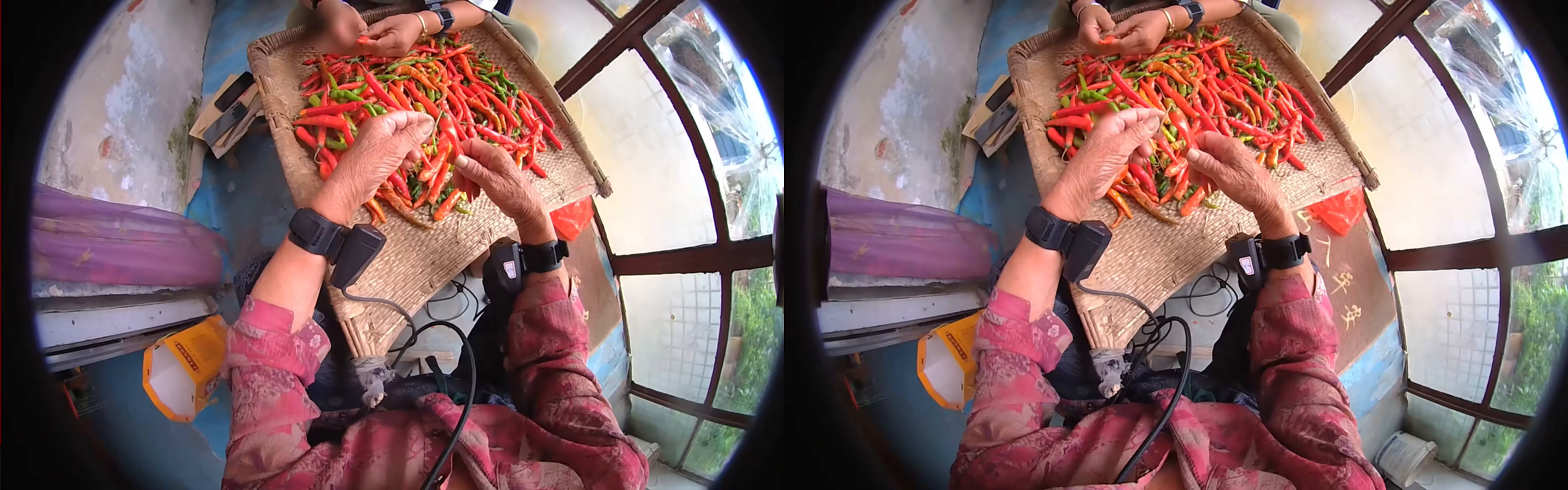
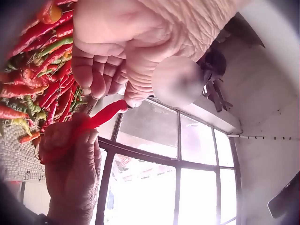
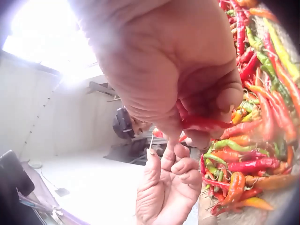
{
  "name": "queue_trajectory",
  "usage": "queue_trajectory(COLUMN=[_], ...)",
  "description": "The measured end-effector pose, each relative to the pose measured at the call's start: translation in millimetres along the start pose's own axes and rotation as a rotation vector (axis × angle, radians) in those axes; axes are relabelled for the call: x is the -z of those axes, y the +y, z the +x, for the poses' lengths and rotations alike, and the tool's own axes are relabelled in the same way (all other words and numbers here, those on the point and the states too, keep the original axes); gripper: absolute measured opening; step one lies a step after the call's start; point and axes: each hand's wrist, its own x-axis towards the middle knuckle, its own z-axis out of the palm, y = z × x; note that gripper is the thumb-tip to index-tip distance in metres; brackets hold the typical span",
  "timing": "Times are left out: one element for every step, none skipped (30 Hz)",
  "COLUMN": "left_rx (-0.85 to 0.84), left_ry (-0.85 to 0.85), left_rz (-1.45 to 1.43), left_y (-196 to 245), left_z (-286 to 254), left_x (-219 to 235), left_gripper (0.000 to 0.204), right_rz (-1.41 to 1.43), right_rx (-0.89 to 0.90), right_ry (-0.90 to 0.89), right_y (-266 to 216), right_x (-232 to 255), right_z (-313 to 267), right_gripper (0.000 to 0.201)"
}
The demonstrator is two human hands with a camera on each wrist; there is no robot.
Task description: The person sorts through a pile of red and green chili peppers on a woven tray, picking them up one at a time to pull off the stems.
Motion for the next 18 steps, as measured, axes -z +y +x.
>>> queue_trajectory(left_rx=[0.001, -0.001, -0.001, 0.001, 0.010, 0.018, -0.016, -0.016, 0.005, 0.029, 0.033, 0.039, 0.045, 0.050, -0.011, -0.011, -0.033, -0.057], left_ry=[-0.006, -0.047, -0.087, -0.091, -0.095, -0.100, -0.078, -0.080, -0.044, -0.007, -0.008, 0.024, 0.058, 0.092, 0.128, 0.128, 0.211, 0.295], left_rz=[0.002, -0.039, -0.080, -0.081, -0.221, -0.360, -0.390, -0.388, -0.304, -0.221, -0.221, -0.203, -0.185, -0.168, -0.201, -0.203, -0.238, -0.274], left_y=[-0.7, -1.2, -2.5, -3.6, -3.9, -4.1, -6.2, -5.7, -5.3, -6.0, -6.9, -7.1, -7.1, -6.8, -9.1, -7.7, -5.3, -2.9], left_z=[1.0, 1.2, 1.1, 1.0, 1.4, 2.5, 4.1, 5.6, 6.1, 5.8, 5.8, 6.5, 7.3, 8.4, 11.8, 14.5, 16.5, 17.4], left_x=[-0.8, -1.1, -2.3, -5.1, -8.5, -11.3, -13.6, -13.9, -14.4, -15.0, -14.8, -13.6, -11.8, -10.2, -4.8, 2.7, 11.6, 19.1], left_gripper=[0.037, 0.038, 0.039, 0.039, 0.037, 0.036, 0.032, 0.032, 0.030, 0.028, 0.028, 0.027, 0.027, 0.026, 0.028, 0.028, 0.029, 0.030], right_rz=[0.018, 0.021, 0.082, 0.143, 0.149, 0.192, 0.264, 0.337, 0.339, 0.261, 0.182, 0.184, 0.212, 0.239, 0.090, 0.089, -0.361, -0.812], right_rx=[0.011, 0.008, 0.008, 0.010, 0.020, 0.011, 0.016, 0.019, 0.017, 0.016, 0.016, 0.014, 0.000, -0.015, 0.069, 0.068, 0.140, 0.212], right_ry=[-0.006, -0.001, 0.003, 0.008, 0.003, 0.017, 0.030, 0.043, 0.045, 0.003, -0.041, -0.041, 0.026, 0.093, 0.148, 0.147, 0.205, 0.256], right_y=[-3.3, -3.8, -3.5, -4.7, -8.2, -10.5, -3.3, 4.5, 3.2, 1.0, 0.4, 1.0, 1.4, 1.4, 19.0, 29.6, 40.4, 45.9], right_x=[-3.4, -6.5, -9.5, -12.1, -14.2, -16.4, -17.5, -18.6, -20.3, -22.5, -24.0, -24.5, -25.0, -24.7, -16.6, -12.9, -10.0, -10.2], right_z=[-0.8, -0.4, 0.2, 1.3, 1.5, 3.2, 7.5, 11.4, 13.0, 13.4, 13.8, 14.5, 15.2, 15.8, 26.2, 31.3, 35.3, 37.4], right_gripper=[0.031, 0.031, 0.032, 0.033, 0.034, 0.035, 0.035, 0.036, 0.036, 0.036, 0.037, 0.037, 0.040, 0.042, 0.036, 0.036, 0.027, 0.020])
